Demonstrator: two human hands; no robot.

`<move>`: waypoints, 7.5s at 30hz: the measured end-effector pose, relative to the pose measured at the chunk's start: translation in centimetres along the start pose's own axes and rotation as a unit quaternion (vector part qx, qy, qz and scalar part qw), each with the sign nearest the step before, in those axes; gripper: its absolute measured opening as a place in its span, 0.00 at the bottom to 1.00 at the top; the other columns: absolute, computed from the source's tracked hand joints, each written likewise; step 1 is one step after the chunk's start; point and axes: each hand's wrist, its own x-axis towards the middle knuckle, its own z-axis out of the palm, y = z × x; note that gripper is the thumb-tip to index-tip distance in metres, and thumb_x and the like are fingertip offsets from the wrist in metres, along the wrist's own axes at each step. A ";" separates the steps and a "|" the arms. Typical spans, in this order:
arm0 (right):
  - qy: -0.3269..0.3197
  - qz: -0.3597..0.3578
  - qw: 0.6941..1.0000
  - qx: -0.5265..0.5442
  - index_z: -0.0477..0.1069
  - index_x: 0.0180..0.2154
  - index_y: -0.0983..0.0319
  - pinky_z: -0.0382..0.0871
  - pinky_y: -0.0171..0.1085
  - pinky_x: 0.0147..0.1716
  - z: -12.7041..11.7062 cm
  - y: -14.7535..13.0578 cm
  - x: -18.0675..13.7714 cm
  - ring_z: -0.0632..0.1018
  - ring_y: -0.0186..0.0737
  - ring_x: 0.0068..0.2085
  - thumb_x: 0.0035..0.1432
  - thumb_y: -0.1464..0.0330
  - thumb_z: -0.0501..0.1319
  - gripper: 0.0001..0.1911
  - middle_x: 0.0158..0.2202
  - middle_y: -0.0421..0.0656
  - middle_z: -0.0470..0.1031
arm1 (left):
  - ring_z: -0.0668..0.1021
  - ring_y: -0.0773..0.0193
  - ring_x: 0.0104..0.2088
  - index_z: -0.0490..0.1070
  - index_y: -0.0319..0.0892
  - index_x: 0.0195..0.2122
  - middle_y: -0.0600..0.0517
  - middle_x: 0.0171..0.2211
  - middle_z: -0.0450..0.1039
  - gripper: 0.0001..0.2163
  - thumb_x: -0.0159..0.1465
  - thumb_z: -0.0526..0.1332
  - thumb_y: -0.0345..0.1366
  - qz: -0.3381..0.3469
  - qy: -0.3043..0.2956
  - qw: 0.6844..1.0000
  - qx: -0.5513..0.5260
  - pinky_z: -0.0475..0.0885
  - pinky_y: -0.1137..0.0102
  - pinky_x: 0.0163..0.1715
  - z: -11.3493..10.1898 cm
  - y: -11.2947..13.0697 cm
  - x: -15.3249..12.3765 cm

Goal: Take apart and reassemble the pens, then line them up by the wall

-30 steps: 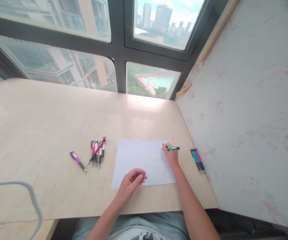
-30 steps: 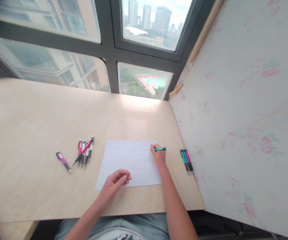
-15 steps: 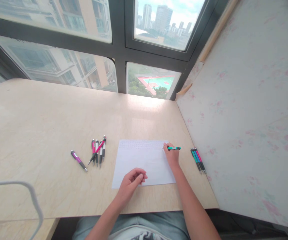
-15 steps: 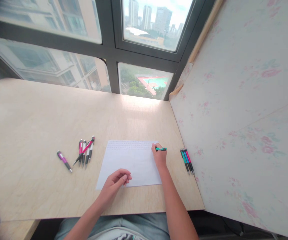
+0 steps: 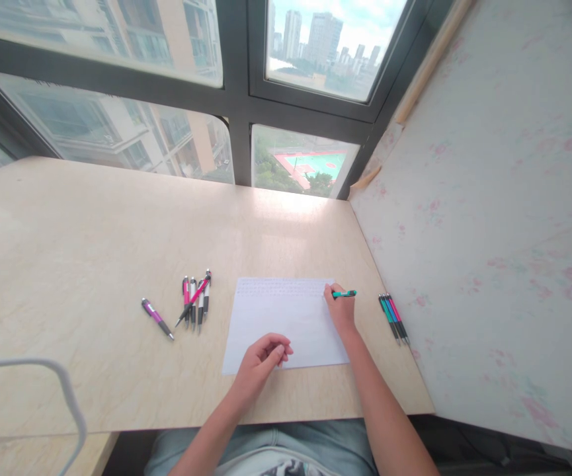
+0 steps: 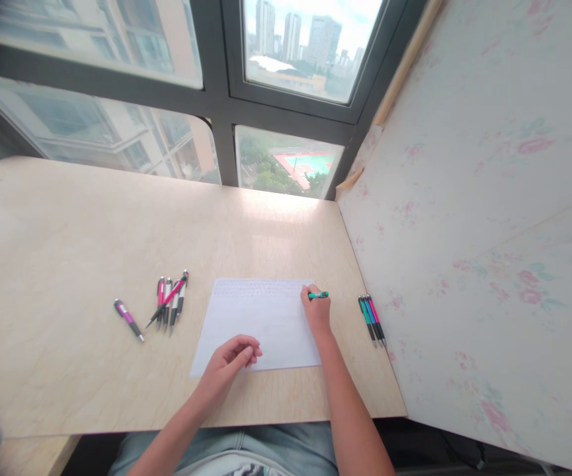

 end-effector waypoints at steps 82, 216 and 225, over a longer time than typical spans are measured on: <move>-0.188 0.140 0.923 0.306 0.73 0.37 0.61 0.62 0.34 0.29 -0.3 -8.8 -10.0 0.68 0.34 0.28 0.52 0.62 0.66 0.13 0.26 0.37 0.68 | 0.70 0.66 0.28 0.73 0.40 0.33 0.54 0.28 0.70 0.11 0.52 0.69 0.38 0.021 -0.033 0.998 0.046 0.67 0.71 0.30 0.2 -0.7 0.2; -0.017 -0.137 0.988 -0.072 0.73 0.36 0.62 0.67 0.37 0.31 -1.8 -3.0 -12.9 0.70 0.37 0.26 0.64 0.65 0.54 0.11 0.31 0.46 0.75 | 0.75 0.58 0.30 0.72 0.42 0.41 0.46 0.38 0.76 0.10 0.61 0.58 0.38 0.106 0.318 0.764 0.552 0.68 0.65 0.34 -14.1 7.5 -0.2; 0.011 -0.111 0.993 -0.037 0.73 0.36 0.63 0.67 0.36 0.29 -1.8 -3.2 -12.6 0.70 0.37 0.27 0.63 0.66 0.55 0.10 0.30 0.44 0.74 | 0.77 0.52 0.38 0.72 0.40 0.37 0.42 0.37 0.76 0.09 0.63 0.52 0.35 0.030 0.238 0.713 0.659 0.68 0.65 0.36 -15.6 7.4 1.7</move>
